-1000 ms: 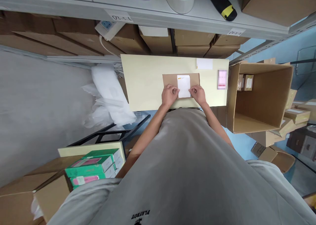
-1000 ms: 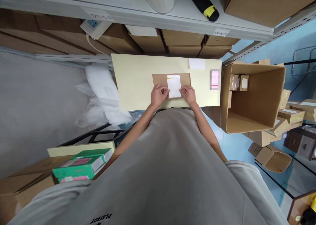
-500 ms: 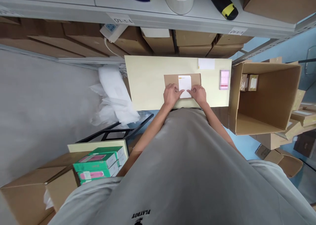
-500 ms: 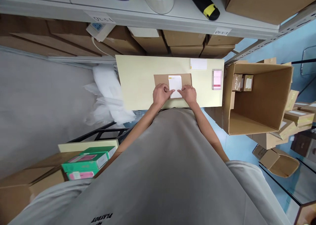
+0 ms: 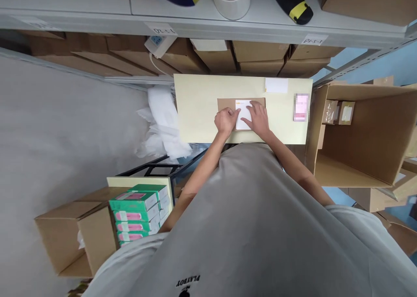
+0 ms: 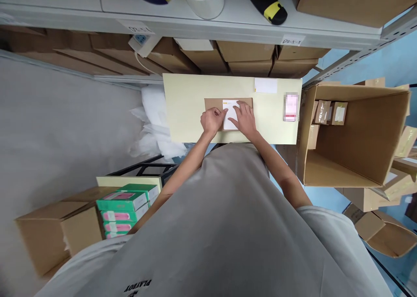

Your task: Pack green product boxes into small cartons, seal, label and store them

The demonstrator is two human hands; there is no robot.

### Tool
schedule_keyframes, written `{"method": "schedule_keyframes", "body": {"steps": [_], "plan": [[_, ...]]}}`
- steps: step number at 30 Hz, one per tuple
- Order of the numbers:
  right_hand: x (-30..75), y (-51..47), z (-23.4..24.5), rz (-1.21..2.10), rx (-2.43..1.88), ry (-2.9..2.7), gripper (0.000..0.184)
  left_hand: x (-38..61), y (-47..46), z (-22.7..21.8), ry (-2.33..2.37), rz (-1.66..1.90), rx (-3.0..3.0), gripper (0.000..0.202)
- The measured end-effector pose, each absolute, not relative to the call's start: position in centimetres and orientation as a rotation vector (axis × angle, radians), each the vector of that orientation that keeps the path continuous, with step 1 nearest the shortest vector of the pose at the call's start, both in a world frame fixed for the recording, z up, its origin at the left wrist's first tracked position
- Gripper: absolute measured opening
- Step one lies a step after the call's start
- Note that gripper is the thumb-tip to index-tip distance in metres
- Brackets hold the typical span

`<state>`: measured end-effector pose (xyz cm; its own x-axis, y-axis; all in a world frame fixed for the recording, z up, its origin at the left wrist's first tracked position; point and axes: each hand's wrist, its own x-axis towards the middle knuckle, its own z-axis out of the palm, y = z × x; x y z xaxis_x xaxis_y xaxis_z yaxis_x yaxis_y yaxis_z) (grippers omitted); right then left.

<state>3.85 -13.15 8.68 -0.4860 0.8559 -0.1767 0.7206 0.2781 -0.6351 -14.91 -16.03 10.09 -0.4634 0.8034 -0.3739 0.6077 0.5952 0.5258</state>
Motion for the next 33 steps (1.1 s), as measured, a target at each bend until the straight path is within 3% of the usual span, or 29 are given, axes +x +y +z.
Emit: {"method": "schedule_keyframes", "body": {"steps": [6, 12, 22, 33], "plan": [[2.0, -12.4, 7.7, 0.981, -1.362, -2.413, 0.066, -14.3, -14.9, 10.4, 2.364, 0.357, 1.003, 0.056], [2.0, -15.8, 8.2, 1.070, -1.244, -2.507, 0.067, -13.5, -17.1, 11.4, 2.228, 0.442, 1.285, 0.024], [6.8, -18.1, 9.4, 1.027, -1.258, -2.594, 0.073, -13.7, -20.0, 10.5, 1.598, 0.245, 1.903, 0.071], [5.5, -17.5, 10.3, 0.879, -1.450, -2.619, 0.070, -14.6, -17.8, 9.4, 1.702, 0.263, 1.870, 0.080]]}}
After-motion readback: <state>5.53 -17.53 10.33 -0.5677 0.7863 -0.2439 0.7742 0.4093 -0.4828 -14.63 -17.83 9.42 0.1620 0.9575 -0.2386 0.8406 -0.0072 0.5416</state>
